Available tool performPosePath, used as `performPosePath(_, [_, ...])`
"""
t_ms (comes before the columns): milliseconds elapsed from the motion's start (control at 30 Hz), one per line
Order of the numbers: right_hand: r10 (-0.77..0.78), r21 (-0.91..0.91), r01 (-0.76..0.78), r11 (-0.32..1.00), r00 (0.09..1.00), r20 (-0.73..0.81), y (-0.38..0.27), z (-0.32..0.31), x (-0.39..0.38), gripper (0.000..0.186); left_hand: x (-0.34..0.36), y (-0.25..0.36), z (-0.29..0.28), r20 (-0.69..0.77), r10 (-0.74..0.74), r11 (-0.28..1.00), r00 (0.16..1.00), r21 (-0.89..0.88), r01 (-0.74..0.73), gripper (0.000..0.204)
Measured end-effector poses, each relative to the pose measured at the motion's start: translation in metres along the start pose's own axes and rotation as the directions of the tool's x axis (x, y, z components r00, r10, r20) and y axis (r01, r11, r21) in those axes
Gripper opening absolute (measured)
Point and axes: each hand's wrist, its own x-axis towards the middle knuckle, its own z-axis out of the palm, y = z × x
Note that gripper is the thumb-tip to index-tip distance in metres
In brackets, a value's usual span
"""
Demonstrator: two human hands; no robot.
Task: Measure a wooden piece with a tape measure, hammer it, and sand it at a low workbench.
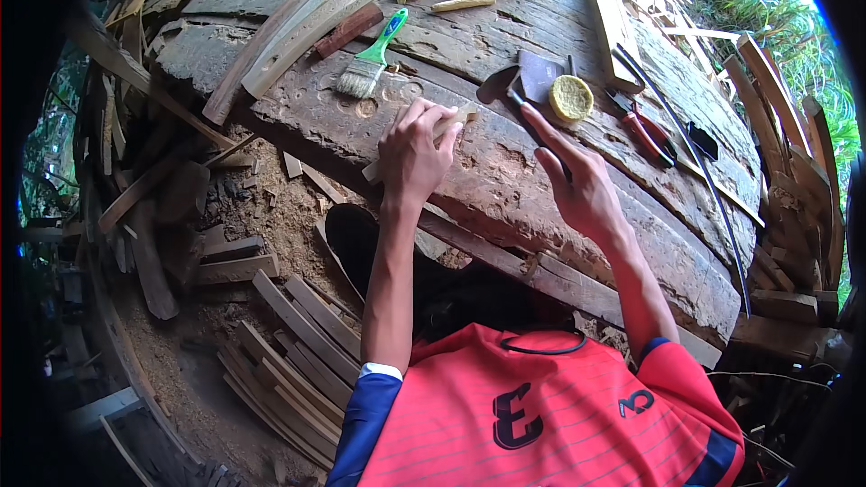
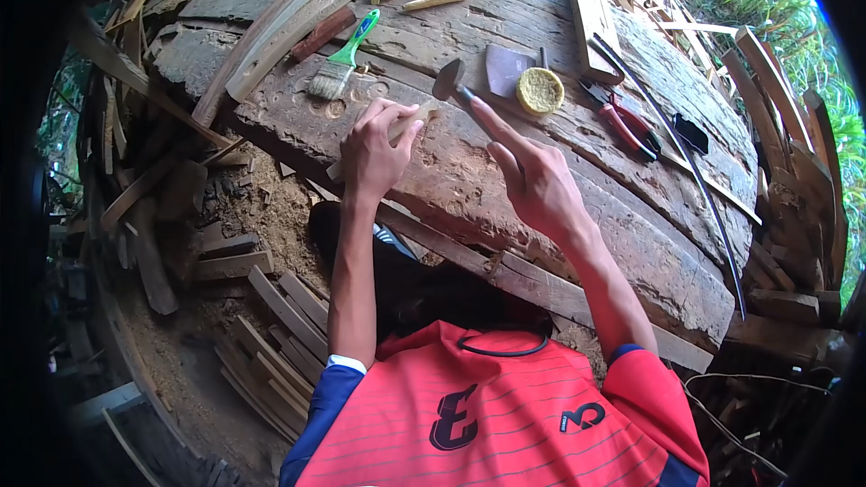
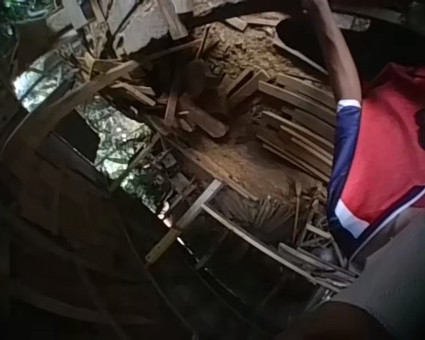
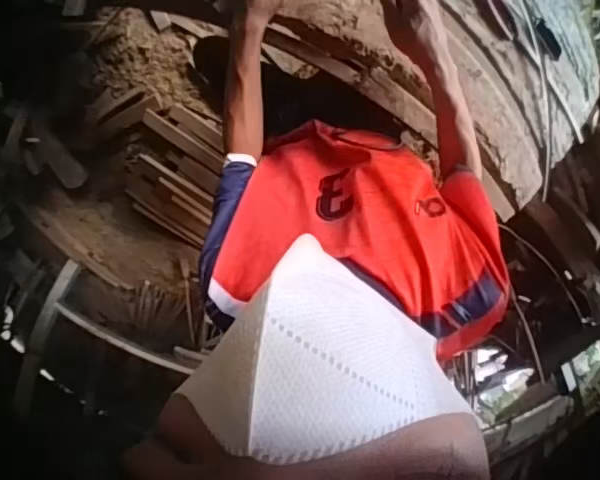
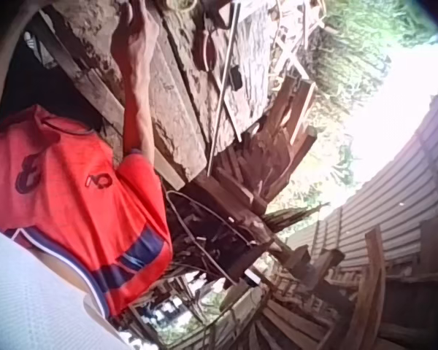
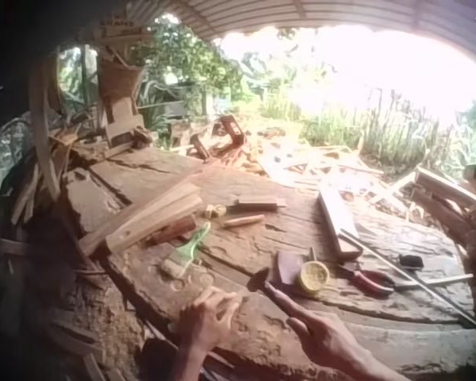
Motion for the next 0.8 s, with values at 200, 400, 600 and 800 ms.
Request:
performPosePath(200, [0.075,-0.044,-0.071,0.996,0.993,0.093,0.001,-0.015,0.010,0.058,0.002,0.002,0.004,0.052,-0.056,0.998,0.997,0.019,0.055,0.021])
performPosePath(400, [0.123,-0.213,-0.072,0.974,0.963,0.239,-0.011,-0.022,0.012,0.059,0.001,0.005,-0.001,0.051,-0.101,0.995,0.994,0.021,0.100,0.019])
performPosePath(600, [-0.335,-0.070,0.331,0.941,0.883,-0.329,0.006,0.001,0.012,0.060,0.003,0.005,0.004,0.029,-0.059,0.998,0.998,-0.012,0.060,0.022])
performPosePath(800, [-0.232,-0.096,0.219,0.971,0.960,-0.157,0.012,-0.006,0.008,0.058,0.000,0.008,0.004,0.075,-0.127,0.992,0.989,0.009,0.126,0.020])
